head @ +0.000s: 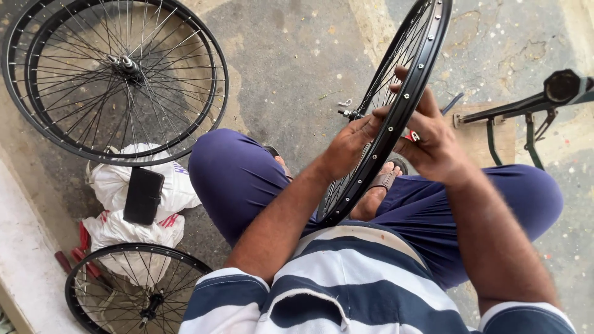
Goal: The person sits on the floor and uses a small metal tool to tighten or adjust the nipples on the rim of a bicycle wheel. The person holds the wheel steady with one hand while manipulating the tool with the other, working methodically around the rim.
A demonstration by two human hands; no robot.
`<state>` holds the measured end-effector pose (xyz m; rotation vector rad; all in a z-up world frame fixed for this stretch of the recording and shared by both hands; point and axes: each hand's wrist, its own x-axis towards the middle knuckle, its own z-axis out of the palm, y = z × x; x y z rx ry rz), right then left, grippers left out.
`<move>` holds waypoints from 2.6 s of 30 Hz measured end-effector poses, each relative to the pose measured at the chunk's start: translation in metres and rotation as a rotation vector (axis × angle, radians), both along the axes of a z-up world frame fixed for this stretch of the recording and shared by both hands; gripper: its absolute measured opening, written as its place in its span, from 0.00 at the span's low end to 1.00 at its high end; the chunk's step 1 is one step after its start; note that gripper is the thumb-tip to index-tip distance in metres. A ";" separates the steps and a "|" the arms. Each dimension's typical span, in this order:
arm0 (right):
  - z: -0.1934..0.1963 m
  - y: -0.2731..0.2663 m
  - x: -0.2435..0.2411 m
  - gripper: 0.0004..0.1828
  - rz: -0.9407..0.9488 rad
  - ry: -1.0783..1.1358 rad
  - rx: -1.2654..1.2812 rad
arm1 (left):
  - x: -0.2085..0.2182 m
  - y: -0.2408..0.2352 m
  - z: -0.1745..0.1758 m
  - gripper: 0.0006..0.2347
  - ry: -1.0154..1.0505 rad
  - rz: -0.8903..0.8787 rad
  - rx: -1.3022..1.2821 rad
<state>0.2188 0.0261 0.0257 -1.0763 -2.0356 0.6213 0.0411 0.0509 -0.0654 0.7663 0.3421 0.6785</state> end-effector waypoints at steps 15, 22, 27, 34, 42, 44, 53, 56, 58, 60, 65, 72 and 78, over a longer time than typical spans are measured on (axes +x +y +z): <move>-0.007 -0.024 -0.011 0.14 -0.295 0.250 -0.100 | -0.003 -0.011 0.001 0.20 -0.051 0.070 0.021; 0.019 -0.006 0.013 0.25 0.073 -0.043 -0.095 | 0.010 0.003 -0.007 0.25 -0.026 -0.076 -0.024; 0.005 -0.008 0.009 0.27 -0.035 -0.179 0.088 | 0.006 -0.004 0.005 0.32 0.054 0.109 0.039; -0.038 -0.028 -0.054 0.20 -0.696 0.141 0.253 | 0.005 -0.015 -0.033 0.24 0.018 0.177 0.271; -0.013 -0.024 -0.016 0.15 -0.407 0.209 -0.047 | -0.007 -0.018 -0.025 0.18 -0.119 0.009 0.006; -0.001 -0.015 0.003 0.22 -0.145 0.306 -0.144 | -0.004 -0.021 -0.025 0.19 -0.141 0.036 0.029; 0.001 -0.001 0.009 0.25 0.037 0.108 -0.109 | 0.005 0.001 0.002 0.17 0.000 -0.031 0.035; -0.015 -0.010 -0.004 0.23 -0.144 -0.003 0.039 | 0.003 -0.011 0.002 0.15 -0.011 0.089 0.093; -0.024 -0.017 -0.010 0.22 -0.336 -0.049 0.136 | 0.005 -0.011 -0.009 0.10 -0.255 0.059 -0.130; -0.035 -0.020 -0.026 0.27 -0.555 -0.051 0.224 | 0.007 -0.016 -0.018 0.08 -0.260 0.106 -0.042; -0.039 -0.030 -0.051 0.26 -0.737 0.073 0.263 | 0.005 -0.014 -0.007 0.13 -0.059 0.167 0.052; -0.037 -0.041 -0.030 0.07 -0.182 1.051 -0.274 | -0.049 -0.043 0.037 0.17 0.260 0.332 0.417; -0.046 -0.027 -0.013 0.06 -0.215 1.278 -0.468 | -0.056 -0.074 0.055 0.31 0.449 0.213 0.787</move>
